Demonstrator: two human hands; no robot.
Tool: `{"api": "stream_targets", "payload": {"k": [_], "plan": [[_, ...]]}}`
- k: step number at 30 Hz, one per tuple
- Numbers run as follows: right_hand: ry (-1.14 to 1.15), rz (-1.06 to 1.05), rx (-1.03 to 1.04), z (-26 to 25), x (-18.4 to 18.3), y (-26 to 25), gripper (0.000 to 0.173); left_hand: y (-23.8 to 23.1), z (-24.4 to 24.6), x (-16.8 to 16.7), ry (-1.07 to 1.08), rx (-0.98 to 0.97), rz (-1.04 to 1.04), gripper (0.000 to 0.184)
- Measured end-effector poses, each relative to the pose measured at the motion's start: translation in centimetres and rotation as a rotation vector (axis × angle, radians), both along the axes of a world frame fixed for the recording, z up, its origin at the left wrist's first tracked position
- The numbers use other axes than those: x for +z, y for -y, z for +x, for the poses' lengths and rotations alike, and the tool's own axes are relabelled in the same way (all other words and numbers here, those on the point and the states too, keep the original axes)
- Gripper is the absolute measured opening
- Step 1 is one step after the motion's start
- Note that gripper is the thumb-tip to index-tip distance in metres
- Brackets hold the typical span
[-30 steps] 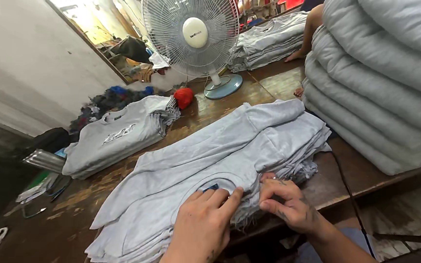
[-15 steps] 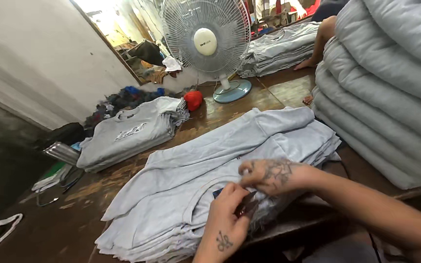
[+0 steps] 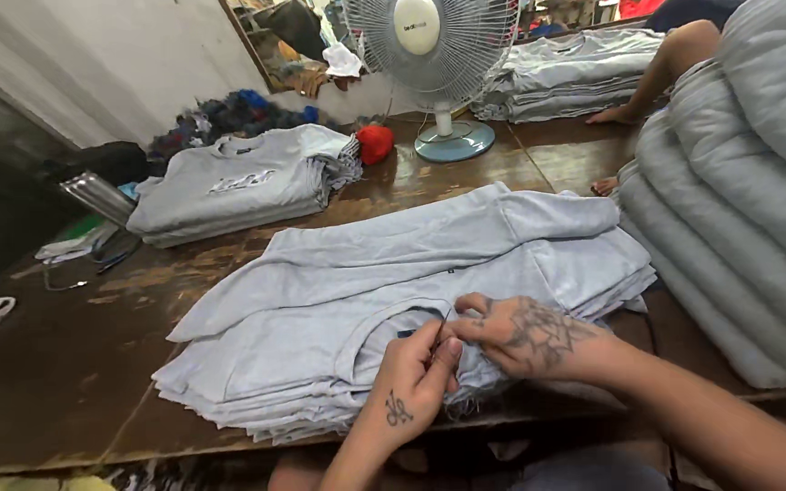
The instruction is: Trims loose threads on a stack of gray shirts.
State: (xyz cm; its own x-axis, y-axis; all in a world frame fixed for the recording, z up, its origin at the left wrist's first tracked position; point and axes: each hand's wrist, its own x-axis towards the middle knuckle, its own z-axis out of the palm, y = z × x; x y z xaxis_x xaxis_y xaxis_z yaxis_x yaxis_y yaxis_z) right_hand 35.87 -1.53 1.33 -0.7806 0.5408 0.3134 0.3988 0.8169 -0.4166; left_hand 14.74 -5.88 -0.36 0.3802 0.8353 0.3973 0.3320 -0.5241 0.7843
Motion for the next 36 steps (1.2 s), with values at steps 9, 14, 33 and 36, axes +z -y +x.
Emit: {"api": "stream_targets", "payload": {"k": [9, 14, 33, 36], "plan": [[-0.102, 0.666, -0.122, 1.0, -0.7, -0.2, 0.020, 0.1, -1.0, -0.3, 0.113, -0.090, -0.088, 0.027], [-0.152, 0.499, -0.346, 1.6, -3.8, 2.2, 0.077, 0.3, -0.6, -0.8, 0.058, -0.047, 0.073, 0.028], [-0.664, 0.465, -0.340, 0.4, -7.2, 5.9, 0.020, 1.5, -1.4, 3.3, -0.613, 0.045, 0.522, 0.034], [-0.632, 0.501, -0.350, 0.4, -7.0, 6.3, 0.016, 1.6, -0.9, 3.6, -0.653, 0.009, 0.600, 0.028]]}}
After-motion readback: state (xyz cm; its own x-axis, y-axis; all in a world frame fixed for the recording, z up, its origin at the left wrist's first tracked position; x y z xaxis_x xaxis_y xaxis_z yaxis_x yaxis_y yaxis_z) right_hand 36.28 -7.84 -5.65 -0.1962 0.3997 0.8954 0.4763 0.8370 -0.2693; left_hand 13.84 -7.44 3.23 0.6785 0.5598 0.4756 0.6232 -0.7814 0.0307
